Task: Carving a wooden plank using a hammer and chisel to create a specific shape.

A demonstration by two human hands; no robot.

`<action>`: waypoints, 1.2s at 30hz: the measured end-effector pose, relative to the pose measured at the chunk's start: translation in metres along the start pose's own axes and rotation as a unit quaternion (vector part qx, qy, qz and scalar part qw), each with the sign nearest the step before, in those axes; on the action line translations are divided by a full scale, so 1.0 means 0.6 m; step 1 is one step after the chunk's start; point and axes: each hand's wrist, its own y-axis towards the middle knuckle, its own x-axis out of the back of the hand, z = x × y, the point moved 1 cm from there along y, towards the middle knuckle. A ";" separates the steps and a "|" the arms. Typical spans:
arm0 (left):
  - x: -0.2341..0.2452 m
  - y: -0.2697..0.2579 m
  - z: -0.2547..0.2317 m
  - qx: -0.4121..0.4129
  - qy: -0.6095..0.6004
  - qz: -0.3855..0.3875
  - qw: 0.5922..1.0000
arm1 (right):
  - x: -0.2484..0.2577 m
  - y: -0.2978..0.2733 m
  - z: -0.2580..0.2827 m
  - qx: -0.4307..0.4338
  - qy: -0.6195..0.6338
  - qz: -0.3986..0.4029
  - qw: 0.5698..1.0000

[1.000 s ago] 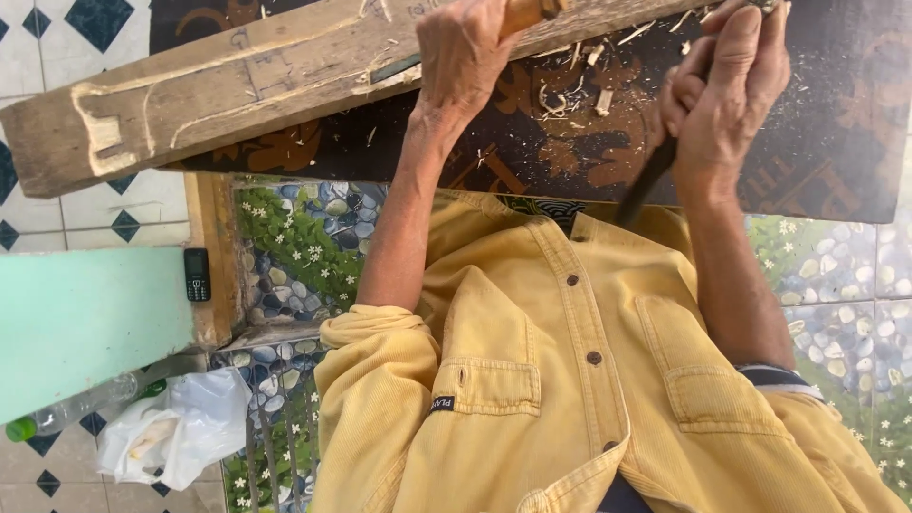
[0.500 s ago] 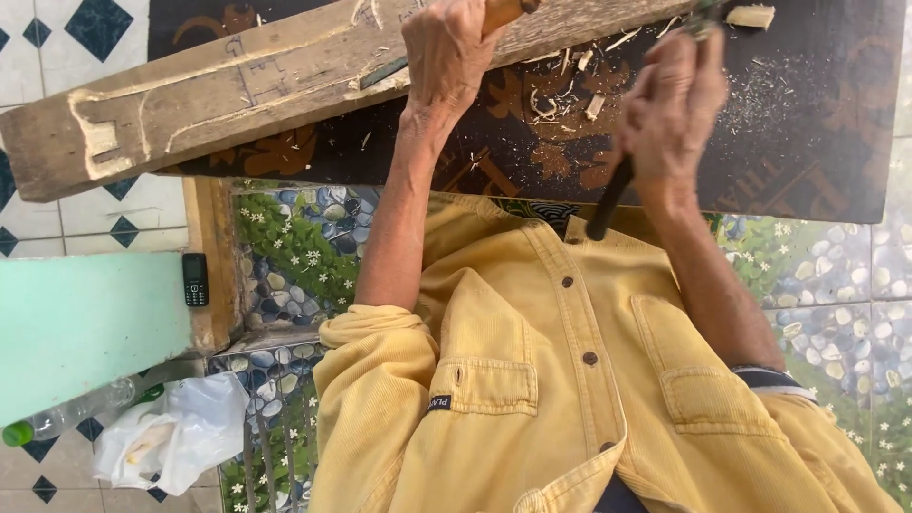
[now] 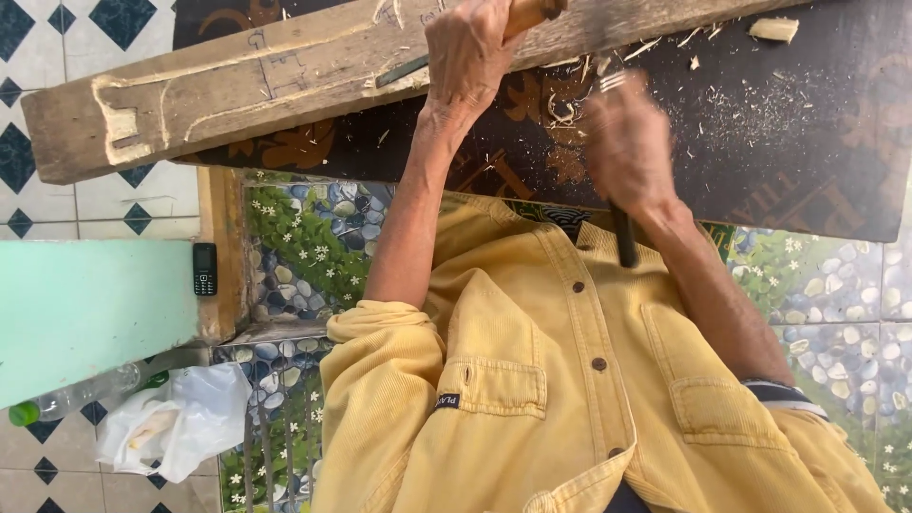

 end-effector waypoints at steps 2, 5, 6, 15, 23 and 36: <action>-0.003 -0.003 0.000 -0.015 0.000 0.052 0.999 | -0.003 -0.007 0.001 -0.051 -0.023 0.146 0.988; -0.003 -0.014 0.003 -0.005 -0.015 0.060 0.998 | 0.017 -0.021 0.059 -0.112 0.005 0.072 0.991; -0.027 -0.031 0.013 -0.001 -0.016 0.063 0.998 | 0.028 -0.017 0.042 -0.116 0.004 0.074 0.990; 0.003 0.002 0.003 -0.034 -0.008 0.024 0.999 | -0.006 -0.007 0.027 -0.042 -0.047 0.152 0.986; -0.064 -0.042 0.040 0.010 0.030 0.048 0.998 | -0.003 0.007 0.025 -0.102 0.122 -0.040 0.986; -0.076 -0.051 0.055 0.066 0.007 0.043 0.997 | -0.015 0.014 0.002 -0.004 0.101 -0.015 0.995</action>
